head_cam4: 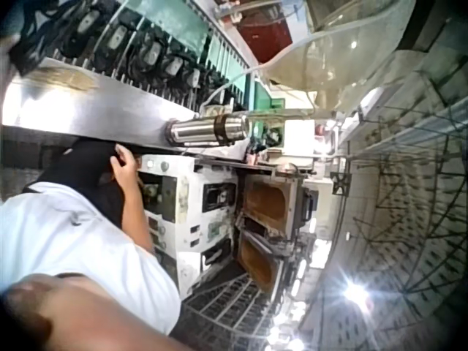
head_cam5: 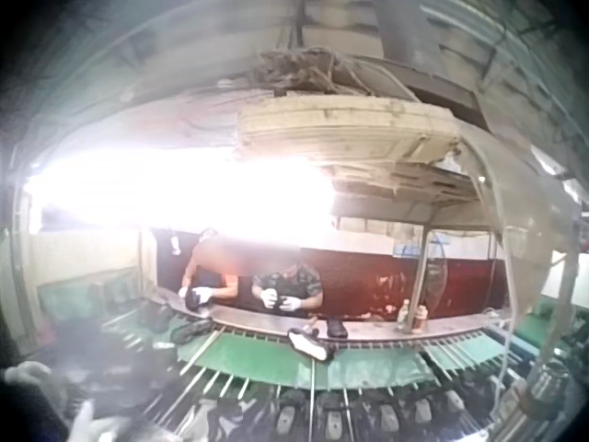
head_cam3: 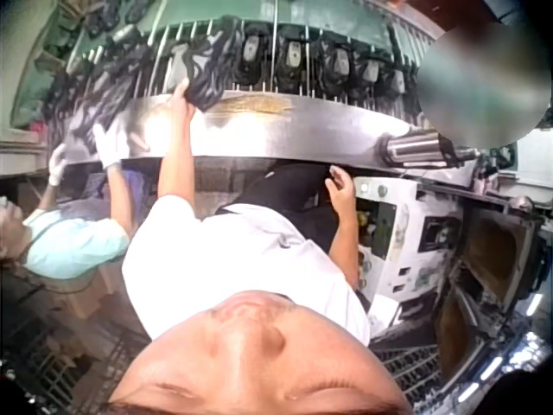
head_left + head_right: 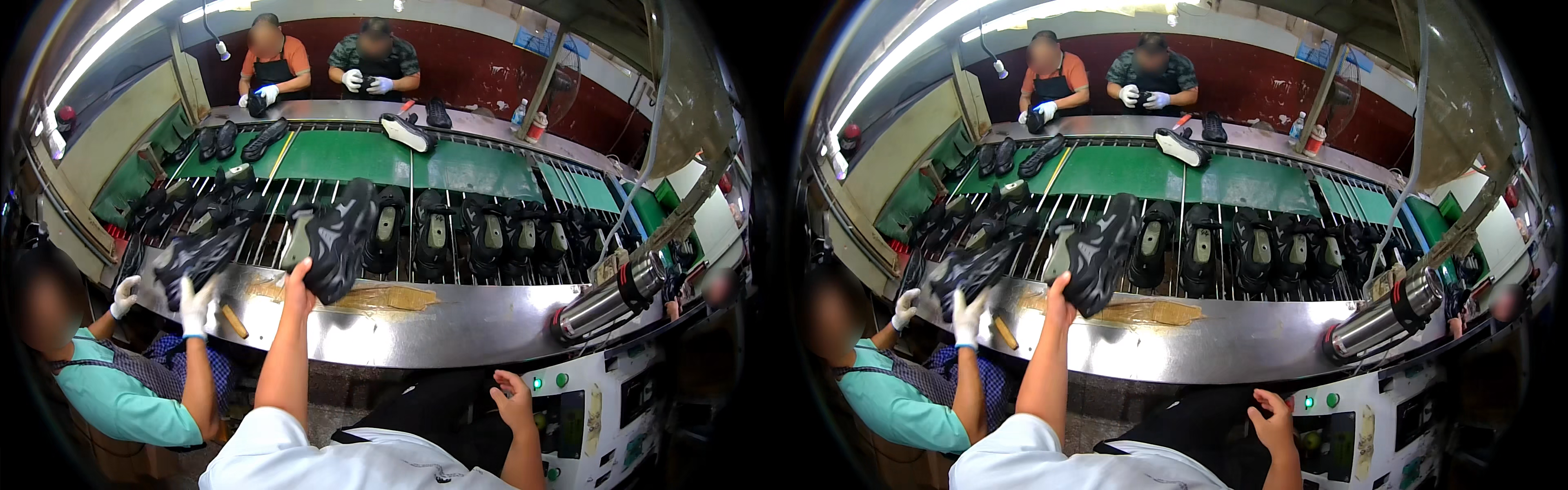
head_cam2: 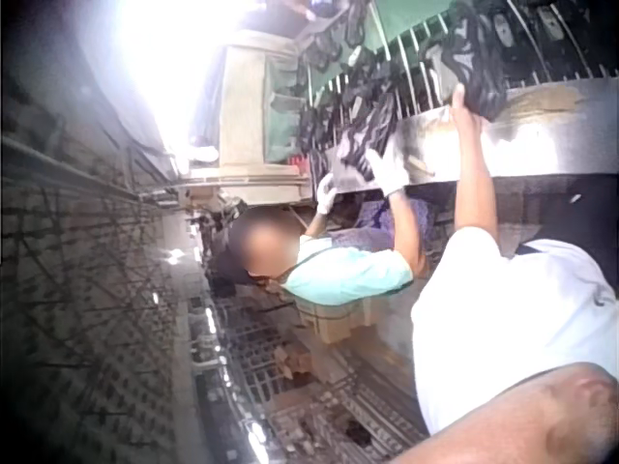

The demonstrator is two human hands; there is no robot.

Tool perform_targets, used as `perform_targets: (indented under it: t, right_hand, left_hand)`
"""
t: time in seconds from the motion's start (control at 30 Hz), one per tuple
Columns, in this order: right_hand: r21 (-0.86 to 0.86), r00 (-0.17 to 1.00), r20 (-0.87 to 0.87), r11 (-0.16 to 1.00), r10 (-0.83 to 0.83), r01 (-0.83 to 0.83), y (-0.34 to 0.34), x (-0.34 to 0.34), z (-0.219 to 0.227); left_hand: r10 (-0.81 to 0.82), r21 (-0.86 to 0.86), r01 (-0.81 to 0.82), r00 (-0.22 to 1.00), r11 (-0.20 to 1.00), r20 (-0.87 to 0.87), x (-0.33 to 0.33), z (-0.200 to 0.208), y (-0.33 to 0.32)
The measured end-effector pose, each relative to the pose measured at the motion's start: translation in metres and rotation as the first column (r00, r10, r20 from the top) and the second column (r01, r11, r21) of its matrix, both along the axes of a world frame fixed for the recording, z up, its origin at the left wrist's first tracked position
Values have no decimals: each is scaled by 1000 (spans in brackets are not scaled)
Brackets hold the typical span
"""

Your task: The person takes a shoe from the conveyor belt, places it into a molding machine, closes the machine lids, and later removes the shoe from the machine.

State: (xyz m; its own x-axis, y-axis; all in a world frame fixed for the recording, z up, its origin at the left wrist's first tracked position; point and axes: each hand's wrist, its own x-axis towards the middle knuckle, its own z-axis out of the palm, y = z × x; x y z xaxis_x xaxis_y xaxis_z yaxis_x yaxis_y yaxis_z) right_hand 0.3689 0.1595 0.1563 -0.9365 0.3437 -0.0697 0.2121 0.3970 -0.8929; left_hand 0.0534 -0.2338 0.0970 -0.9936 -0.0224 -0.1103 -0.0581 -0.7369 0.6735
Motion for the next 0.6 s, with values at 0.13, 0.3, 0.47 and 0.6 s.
perform_targets:
  t: [0.13,0.3,0.47,0.6]
  right_hand:
    - [-11,984,101,989,-146,148,16,23,-39]
    - [-11,944,144,954,-296,301,26,49,-43]
    - [-10,868,232,891,-439,453,37,89,-54]
    - [74,788,350,854,-506,516,39,117,-61]
  left_hand:
    - [316,-870,-462,863,173,-395,-93,-29,19]
    - [-100,-788,-564,824,-247,-558,-85,-71,89]
    - [17,-821,-455,872,-345,-489,-93,-93,92]
    - [-53,-826,-483,870,-292,-490,-117,-87,61]
